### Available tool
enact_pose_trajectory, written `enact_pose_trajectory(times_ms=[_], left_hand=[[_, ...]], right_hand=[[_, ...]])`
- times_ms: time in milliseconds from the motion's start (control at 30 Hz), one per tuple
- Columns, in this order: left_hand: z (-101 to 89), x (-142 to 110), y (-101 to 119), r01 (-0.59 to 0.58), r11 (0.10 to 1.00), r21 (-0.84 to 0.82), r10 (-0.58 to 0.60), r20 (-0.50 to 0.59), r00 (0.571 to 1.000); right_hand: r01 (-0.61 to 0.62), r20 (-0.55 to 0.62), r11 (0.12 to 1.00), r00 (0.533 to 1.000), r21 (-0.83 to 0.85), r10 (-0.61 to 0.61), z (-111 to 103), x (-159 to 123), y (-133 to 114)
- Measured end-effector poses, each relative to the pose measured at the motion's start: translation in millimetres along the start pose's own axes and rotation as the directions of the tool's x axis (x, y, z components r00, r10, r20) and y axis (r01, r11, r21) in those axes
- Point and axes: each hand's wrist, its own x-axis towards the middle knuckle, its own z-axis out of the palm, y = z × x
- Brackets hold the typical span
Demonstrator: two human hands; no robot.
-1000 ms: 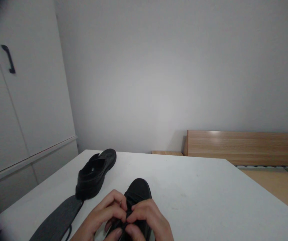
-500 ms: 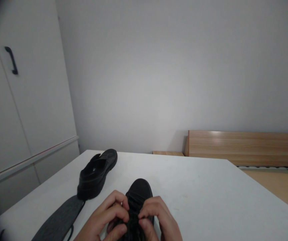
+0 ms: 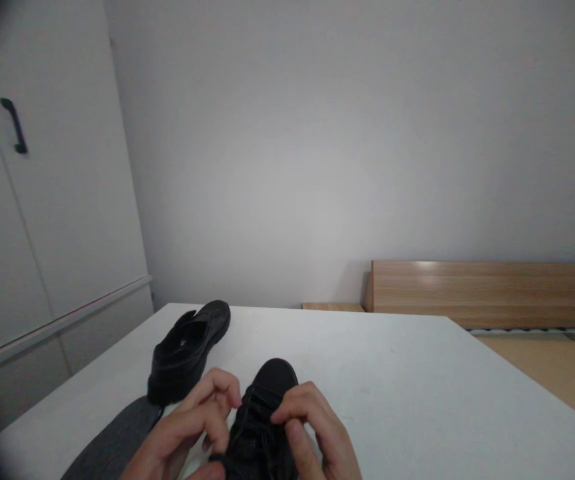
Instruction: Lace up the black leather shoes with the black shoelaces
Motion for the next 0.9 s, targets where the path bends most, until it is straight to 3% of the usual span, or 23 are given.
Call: enact_pose_trajectory(times_ms=[100, 200, 267, 333, 400, 467, 667, 900], left_hand=[[-6.0, 3.5, 6.4, -0.039, 0.989, -0.144, 0.044, 0.031, 0.999], [-10.9, 5.7, 6.8, -0.008, 0.973, -0.231, 0.011, 0.011, 1.000], [-13.3, 7.4, 4.9, 0.029, 0.990, -0.141, -0.036, -0.043, 0.998], [-14.6, 10.1, 2.8, 0.087, 0.993, 0.084, -0.081, -0.072, 0.994], [-14.4, 13.2, 2.1, 0.161, 0.936, 0.313, -0.157, -0.041, 0.987], [-13.2, 15.3, 3.0, 0.207, 0.883, 0.422, -0.232, 0.009, 0.973], [-10.9, 12.0, 6.7, 0.191, 0.901, 0.390, -0.240, 0.082, 0.967], [-9.4, 11.8, -4.1, 0.213, 0.928, 0.307, -0.246, 0.073, 0.967]], right_hand=[[0.104, 0.176, 0.990, 0.981, -0.094, -0.086, -3.3, 4.3, 4.6], [0.135, 0.181, 0.979, 0.978, -0.151, -0.107, -4.5, 5.3, 6.0], [0.092, 0.130, 0.983, 0.989, -0.160, -0.071, -5.4, 4.6, 5.5], [0.032, 0.098, 0.985, 0.995, -0.170, -0.015, -6.2, 3.7, 5.0], [-0.032, 0.112, 0.981, 0.992, -0.190, 0.054, -6.3, 3.2, 5.0], [-0.092, 0.141, 0.977, 0.983, -0.194, 0.121, -5.6, 3.1, 5.3], [-0.071, 0.153, 0.980, 0.983, -0.187, 0.100, -2.6, 4.2, 4.1], [-0.035, 0.111, 0.971, 0.992, -0.238, 0.063, 2.8, -1.3, 10.5]])
